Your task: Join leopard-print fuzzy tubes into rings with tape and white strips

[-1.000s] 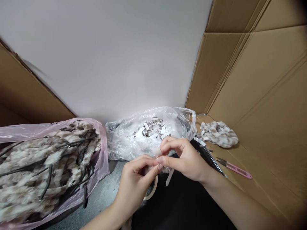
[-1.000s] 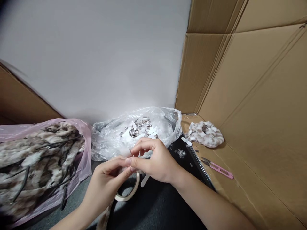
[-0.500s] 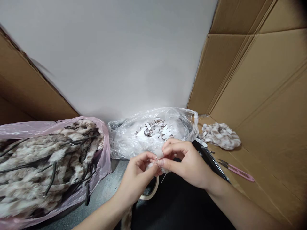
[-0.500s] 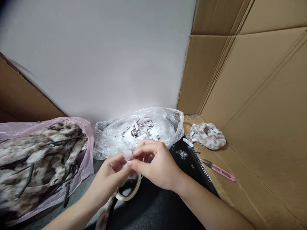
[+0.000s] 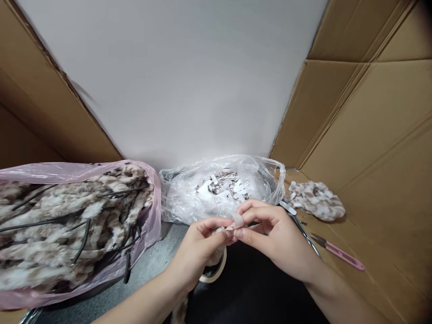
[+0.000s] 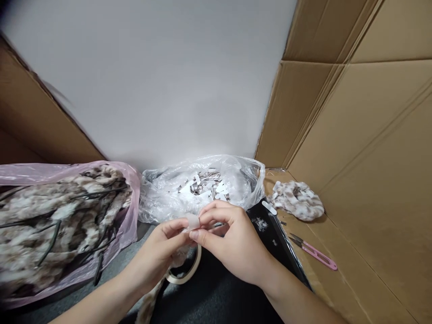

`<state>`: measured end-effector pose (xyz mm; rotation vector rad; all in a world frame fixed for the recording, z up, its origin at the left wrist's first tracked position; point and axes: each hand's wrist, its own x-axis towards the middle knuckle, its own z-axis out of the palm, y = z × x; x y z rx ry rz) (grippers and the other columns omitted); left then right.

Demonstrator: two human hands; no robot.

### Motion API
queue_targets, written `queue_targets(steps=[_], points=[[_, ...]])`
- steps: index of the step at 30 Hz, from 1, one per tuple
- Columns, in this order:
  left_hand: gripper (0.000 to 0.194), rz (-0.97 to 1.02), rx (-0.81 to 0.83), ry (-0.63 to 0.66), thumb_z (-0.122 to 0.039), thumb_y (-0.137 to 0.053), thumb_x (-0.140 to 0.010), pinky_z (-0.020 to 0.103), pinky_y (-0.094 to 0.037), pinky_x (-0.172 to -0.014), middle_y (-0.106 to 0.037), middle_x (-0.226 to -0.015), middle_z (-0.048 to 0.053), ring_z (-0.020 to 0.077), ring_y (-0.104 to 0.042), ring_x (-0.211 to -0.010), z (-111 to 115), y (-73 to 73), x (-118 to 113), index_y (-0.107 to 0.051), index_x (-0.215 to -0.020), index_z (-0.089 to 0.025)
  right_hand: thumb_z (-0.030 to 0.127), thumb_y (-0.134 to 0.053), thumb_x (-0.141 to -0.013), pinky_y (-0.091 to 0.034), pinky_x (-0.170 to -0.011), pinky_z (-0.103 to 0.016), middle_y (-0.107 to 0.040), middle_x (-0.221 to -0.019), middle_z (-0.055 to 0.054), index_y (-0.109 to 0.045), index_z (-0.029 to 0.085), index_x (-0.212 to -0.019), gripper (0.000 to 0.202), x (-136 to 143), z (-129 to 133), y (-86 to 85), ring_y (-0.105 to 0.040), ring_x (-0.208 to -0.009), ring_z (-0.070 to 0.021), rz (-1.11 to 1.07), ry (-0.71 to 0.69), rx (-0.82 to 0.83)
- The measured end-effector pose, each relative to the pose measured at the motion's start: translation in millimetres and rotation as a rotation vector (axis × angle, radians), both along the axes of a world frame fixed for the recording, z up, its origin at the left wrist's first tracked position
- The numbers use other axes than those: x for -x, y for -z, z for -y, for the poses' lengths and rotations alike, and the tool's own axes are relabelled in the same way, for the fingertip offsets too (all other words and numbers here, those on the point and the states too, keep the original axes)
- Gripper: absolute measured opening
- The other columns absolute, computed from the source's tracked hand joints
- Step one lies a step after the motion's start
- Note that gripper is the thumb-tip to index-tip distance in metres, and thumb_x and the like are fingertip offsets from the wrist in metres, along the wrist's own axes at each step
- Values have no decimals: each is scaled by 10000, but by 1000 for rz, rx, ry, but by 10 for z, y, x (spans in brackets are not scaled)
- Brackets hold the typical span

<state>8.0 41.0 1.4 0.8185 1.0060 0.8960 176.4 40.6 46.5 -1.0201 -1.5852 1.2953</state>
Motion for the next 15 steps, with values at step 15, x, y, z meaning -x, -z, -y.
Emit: queue_targets(steps=[15], points=[[284, 135, 43, -329, -218, -813, -541, 176, -444, -534, -689, -637, 8, 94, -599, -548, 3, -205, 27, -701, -792, -146, 24, -647, -695, -430, -579, -236, -548, -678, 13, -740, 210, -661, 211, 5, -6, 43, -530, -620, -110, 281, 11, -359]])
